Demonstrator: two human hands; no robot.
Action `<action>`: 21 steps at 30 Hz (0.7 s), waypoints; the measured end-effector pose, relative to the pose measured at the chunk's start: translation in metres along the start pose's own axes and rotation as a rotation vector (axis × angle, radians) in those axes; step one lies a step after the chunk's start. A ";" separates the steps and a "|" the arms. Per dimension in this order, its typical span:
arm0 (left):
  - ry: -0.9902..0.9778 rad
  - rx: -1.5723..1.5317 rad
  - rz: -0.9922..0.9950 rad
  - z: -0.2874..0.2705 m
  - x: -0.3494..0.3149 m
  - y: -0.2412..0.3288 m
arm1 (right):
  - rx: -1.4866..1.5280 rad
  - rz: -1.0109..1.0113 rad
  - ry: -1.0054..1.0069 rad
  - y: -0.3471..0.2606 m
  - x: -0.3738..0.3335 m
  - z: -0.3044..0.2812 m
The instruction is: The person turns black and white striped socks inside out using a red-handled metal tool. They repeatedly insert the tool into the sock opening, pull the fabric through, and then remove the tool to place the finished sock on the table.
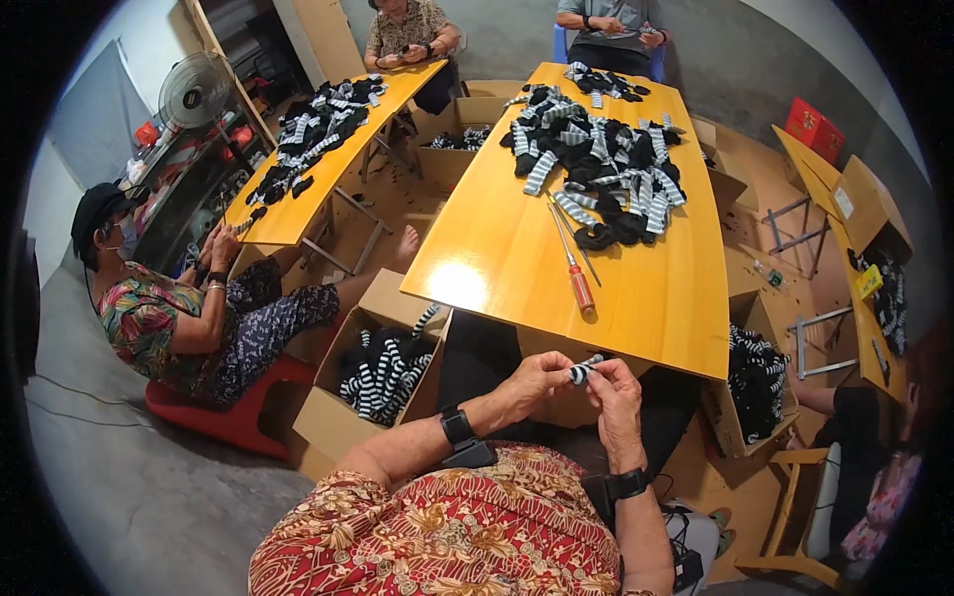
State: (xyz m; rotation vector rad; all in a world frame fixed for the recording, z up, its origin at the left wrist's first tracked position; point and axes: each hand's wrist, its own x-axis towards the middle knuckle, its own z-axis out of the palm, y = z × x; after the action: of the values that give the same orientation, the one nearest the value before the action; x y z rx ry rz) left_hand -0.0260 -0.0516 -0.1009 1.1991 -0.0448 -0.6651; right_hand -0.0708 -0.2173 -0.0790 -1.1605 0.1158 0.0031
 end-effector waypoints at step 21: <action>-0.122 -0.159 0.070 0.001 0.011 -0.004 | 0.018 0.228 -0.037 -0.008 -0.003 -0.003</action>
State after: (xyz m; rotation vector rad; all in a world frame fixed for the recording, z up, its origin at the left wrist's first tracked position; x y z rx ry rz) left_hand -0.0194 -0.0585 -0.1069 0.9995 -0.1333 -0.6667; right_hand -0.0733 -0.2236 -0.0725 -1.1231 0.2148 0.2249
